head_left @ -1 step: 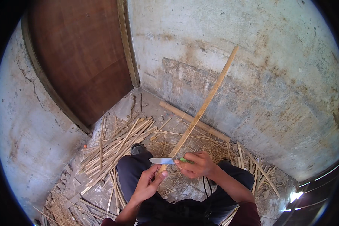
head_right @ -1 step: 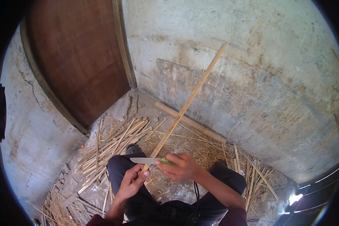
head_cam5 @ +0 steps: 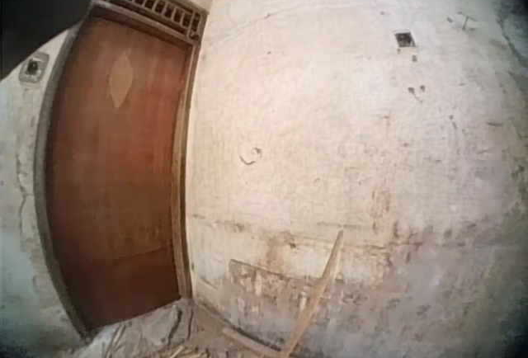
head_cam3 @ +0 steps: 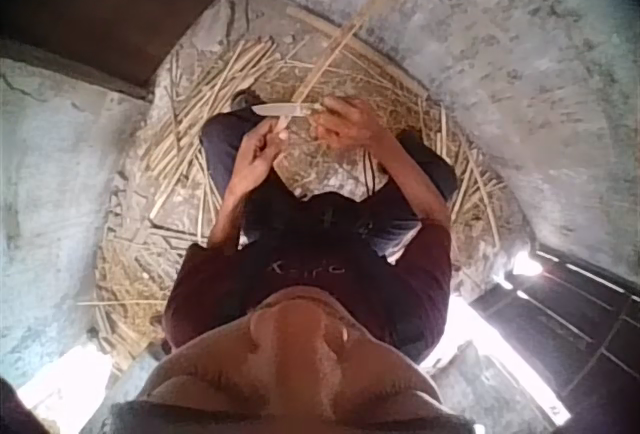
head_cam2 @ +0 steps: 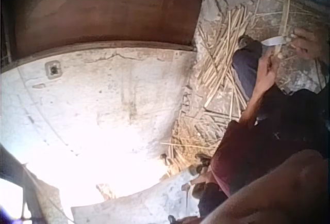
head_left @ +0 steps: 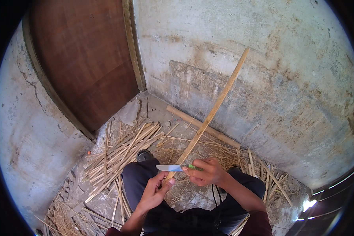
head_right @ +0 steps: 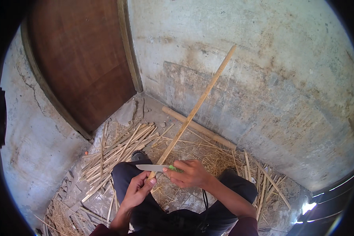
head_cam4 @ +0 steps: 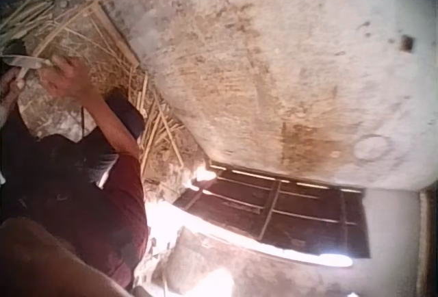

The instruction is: The person strips layers from a length of bamboo using a knife while sitting on the floor.

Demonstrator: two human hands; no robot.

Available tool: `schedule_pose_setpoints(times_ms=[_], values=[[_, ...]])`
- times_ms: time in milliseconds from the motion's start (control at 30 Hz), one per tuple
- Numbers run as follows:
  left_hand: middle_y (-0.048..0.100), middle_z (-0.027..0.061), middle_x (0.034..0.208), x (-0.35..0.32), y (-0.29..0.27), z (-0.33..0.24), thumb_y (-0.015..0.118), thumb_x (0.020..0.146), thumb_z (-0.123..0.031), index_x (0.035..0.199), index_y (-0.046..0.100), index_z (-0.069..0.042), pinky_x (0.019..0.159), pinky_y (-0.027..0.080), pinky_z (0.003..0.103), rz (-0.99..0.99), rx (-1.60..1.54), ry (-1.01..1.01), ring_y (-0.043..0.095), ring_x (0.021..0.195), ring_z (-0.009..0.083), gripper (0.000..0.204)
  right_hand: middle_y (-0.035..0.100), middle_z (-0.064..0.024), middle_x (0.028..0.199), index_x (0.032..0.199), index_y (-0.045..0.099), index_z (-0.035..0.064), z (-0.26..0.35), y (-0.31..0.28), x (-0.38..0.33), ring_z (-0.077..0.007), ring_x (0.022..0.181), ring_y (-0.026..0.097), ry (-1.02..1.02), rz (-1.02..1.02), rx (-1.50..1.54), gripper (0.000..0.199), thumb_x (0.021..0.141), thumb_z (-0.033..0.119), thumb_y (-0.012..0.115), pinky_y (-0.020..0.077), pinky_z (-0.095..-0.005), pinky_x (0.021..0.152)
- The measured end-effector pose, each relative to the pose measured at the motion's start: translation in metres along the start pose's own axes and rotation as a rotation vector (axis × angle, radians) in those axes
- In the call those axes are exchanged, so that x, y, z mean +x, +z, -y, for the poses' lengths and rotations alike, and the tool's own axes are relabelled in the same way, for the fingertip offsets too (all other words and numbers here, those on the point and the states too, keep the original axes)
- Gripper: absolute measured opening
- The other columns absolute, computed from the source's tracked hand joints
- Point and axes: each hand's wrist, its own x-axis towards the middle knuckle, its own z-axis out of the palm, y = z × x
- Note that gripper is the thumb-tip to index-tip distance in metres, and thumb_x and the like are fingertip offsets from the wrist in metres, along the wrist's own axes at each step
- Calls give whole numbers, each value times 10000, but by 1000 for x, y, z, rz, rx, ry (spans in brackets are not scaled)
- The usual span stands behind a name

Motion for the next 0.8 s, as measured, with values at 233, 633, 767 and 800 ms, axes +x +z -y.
schedule_pose_setpoints(times_ms=[233,633,767,800], values=[[465,-98,719,-11,-10,5,651,1117,-242,1037,627,-59,551,271,228,-14,-27,-21,375,617,3,201,572,-41,748,1005,733,87,-58,-31,-6,-169,548,579,362,-283,-135,41,966,77,739,474,-326,492],[479,-59,720,-6,-12,22,632,1121,-247,1041,636,-28,583,324,270,-16,131,7,394,656,38,233,583,-20,732,979,755,124,-18,-19,5,-150,476,512,166,-91,-5,86,910,77,734,424,-318,416],[501,-37,719,0,-8,21,631,1118,-242,1077,650,-10,590,346,288,6,125,-2,412,664,53,236,595,14,792,1094,810,158,6,-9,10,-125,478,522,58,-12,-24,267,832,116,779,423,-294,405],[504,-37,722,0,-7,19,629,1118,-241,1085,650,-9,593,349,289,3,132,-4,413,668,54,235,598,19,806,1123,815,163,6,-6,6,-119,479,526,46,-10,-26,315,812,123,791,432,-290,410]])
